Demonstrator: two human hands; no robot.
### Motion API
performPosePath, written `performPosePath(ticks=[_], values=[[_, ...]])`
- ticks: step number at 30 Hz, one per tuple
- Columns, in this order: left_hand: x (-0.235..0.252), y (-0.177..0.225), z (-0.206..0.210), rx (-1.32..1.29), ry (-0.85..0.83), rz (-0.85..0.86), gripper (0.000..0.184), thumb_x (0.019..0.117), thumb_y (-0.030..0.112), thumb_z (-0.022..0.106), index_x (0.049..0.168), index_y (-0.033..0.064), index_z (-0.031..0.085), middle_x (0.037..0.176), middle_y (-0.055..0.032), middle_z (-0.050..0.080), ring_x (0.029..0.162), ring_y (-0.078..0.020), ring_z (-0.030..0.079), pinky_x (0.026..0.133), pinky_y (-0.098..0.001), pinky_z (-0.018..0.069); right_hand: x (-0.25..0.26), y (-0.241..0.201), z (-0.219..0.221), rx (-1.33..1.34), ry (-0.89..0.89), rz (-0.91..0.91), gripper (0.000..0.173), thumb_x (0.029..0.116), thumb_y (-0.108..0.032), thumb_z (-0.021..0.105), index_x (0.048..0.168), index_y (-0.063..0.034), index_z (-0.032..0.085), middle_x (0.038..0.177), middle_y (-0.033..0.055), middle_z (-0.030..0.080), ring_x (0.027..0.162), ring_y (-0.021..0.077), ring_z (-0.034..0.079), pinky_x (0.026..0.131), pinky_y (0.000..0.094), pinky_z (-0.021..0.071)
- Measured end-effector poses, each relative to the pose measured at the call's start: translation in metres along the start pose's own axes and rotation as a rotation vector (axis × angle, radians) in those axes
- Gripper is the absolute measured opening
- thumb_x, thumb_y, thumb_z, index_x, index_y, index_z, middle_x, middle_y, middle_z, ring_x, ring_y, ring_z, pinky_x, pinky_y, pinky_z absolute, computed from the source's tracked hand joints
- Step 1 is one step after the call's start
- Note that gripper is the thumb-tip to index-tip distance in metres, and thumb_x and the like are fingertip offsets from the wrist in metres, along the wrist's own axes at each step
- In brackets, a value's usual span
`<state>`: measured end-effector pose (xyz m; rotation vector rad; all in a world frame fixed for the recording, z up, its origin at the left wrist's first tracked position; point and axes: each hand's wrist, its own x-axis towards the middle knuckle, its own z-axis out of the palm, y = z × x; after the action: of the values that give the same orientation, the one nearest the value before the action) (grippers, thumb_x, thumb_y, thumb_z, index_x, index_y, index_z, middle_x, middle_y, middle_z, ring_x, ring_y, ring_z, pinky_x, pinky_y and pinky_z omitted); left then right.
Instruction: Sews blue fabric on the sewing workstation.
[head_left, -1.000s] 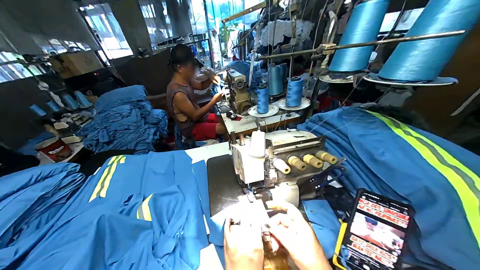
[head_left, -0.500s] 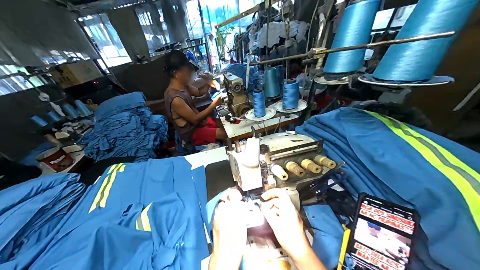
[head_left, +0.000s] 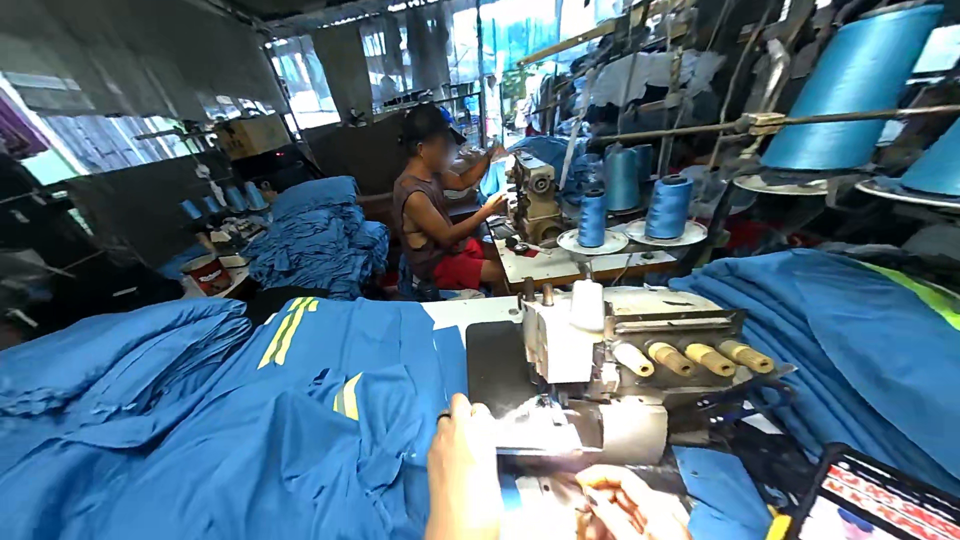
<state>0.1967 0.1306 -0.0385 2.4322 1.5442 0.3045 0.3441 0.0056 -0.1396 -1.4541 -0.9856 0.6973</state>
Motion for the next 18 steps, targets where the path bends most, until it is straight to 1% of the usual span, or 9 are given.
performPosePath(ticks=[2,5,7,8,10,11,14,16,18], values=[[-0.027,0.010,-0.005,-0.057,-0.056,0.075,0.022,0.0991,0.008,0.059,0.116,0.0037,0.072,0.119,-0.0199,0.066,0.101,-0.0362,0.069,0.084,-0.0472,0.0579,-0.003,-0.001,0.003,0.183,-0.043,0.069,0.025,0.0990,0.005,0.048,0.122,0.0077,0.055,0.099,0.0105,0.073,0.081,0.0175,0.074,0.076,0.0355,0.0642],[-0.034,0.022,0.034,-0.173,0.180,0.445,0.015,0.0884,0.005,0.068,0.098,0.0000,0.078,0.098,-0.0199,0.074,0.092,-0.0353,0.073,0.080,-0.0482,0.0598,-0.005,-0.008,0.007,0.351,-0.017,0.192,0.023,0.1029,-0.002,0.043,0.125,0.0021,0.049,0.100,0.0049,0.070,0.083,0.0151,0.073,0.077,0.0358,0.0633],[-0.025,0.034,0.053,-0.224,0.092,0.534,0.020,0.0949,0.006,0.061,0.107,-0.0003,0.076,0.115,-0.0232,0.071,0.111,-0.0389,0.068,0.096,-0.0516,0.0539,-0.009,-0.008,0.002,0.313,0.024,0.189,0.037,0.0978,0.001,0.049,0.134,0.0043,0.044,0.106,0.0059,0.064,0.087,0.0124,0.068,0.078,0.0342,0.0613],[-0.023,0.039,0.062,-0.260,0.114,0.541,0.020,0.0948,0.005,0.061,0.107,0.0001,0.076,0.118,-0.0241,0.070,0.112,-0.0398,0.067,0.098,-0.0521,0.0530,-0.012,-0.005,-0.004,0.273,0.032,0.161,0.045,0.0949,0.002,0.052,0.139,0.0048,0.041,0.108,0.0057,0.064,0.089,0.0111,0.068,0.078,0.0332,0.0609],[-0.020,0.042,0.080,-0.345,0.368,0.598,0.014,0.0868,0.001,0.066,0.094,0.0037,0.077,0.099,-0.0180,0.074,0.093,-0.0331,0.073,0.083,-0.0449,0.0600,-0.013,-0.004,-0.014,0.232,0.051,0.095,0.052,0.0891,0.007,0.057,0.137,0.0006,0.040,0.097,-0.0021,0.067,0.083,0.0078,0.068,0.076,0.0310,0.0598],[-0.022,0.043,0.084,-0.402,0.458,0.621,0.012,0.0858,0.001,0.068,0.093,0.0046,0.077,0.094,-0.0147,0.073,0.086,-0.0294,0.073,0.077,-0.0409,0.0608,-0.015,-0.006,-0.018,0.246,0.057,0.074,0.053,0.0875,0.010,0.059,0.135,-0.0021,0.041,0.091,-0.0056,0.068,0.080,0.0073,0.068,0.075,0.0309,0.0600],[-0.044,0.041,0.081,-0.600,0.443,0.578,0.017,0.0900,0.010,0.072,0.105,0.0025,0.076,0.098,-0.0126,0.074,0.086,-0.0256,0.073,0.072,-0.0374,0.0606,-0.022,-0.016,-0.024,0.336,0.051,0.025,0.053,0.0852,0.016,0.060,0.129,-0.0078,0.042,0.090,-0.0096,0.070,0.082,0.0062,0.070,0.076,0.0281,0.0610],[-0.064,0.034,0.075,-0.762,0.334,0.486,0.025,0.0880,0.015,0.076,0.106,-0.0024,0.072,0.097,-0.0154,0.071,0.083,-0.0235,0.070,0.072,-0.0356,0.0594,-0.023,-0.025,-0.018,0.360,0.083,-0.015,0.055,0.0820,0.018,0.065,0.124,-0.0095,0.043,0.088,-0.0113,0.070,0.079,0.0043,0.071,0.076,0.0263,0.0622],[-0.079,0.021,0.070,-0.925,0.178,0.364,0.035,0.0837,0.016,0.082,0.108,-0.0060,0.070,0.100,-0.0172,0.071,0.084,-0.0195,0.070,0.077,-0.0318,0.0594,-0.024,-0.033,-0.005,0.359,0.105,-0.018,0.056,0.0788,0.020,0.065,0.121,-0.0099,0.044,0.082,-0.0126,0.068,0.072,0.0031,0.068,0.070,0.0246,0.0615]])
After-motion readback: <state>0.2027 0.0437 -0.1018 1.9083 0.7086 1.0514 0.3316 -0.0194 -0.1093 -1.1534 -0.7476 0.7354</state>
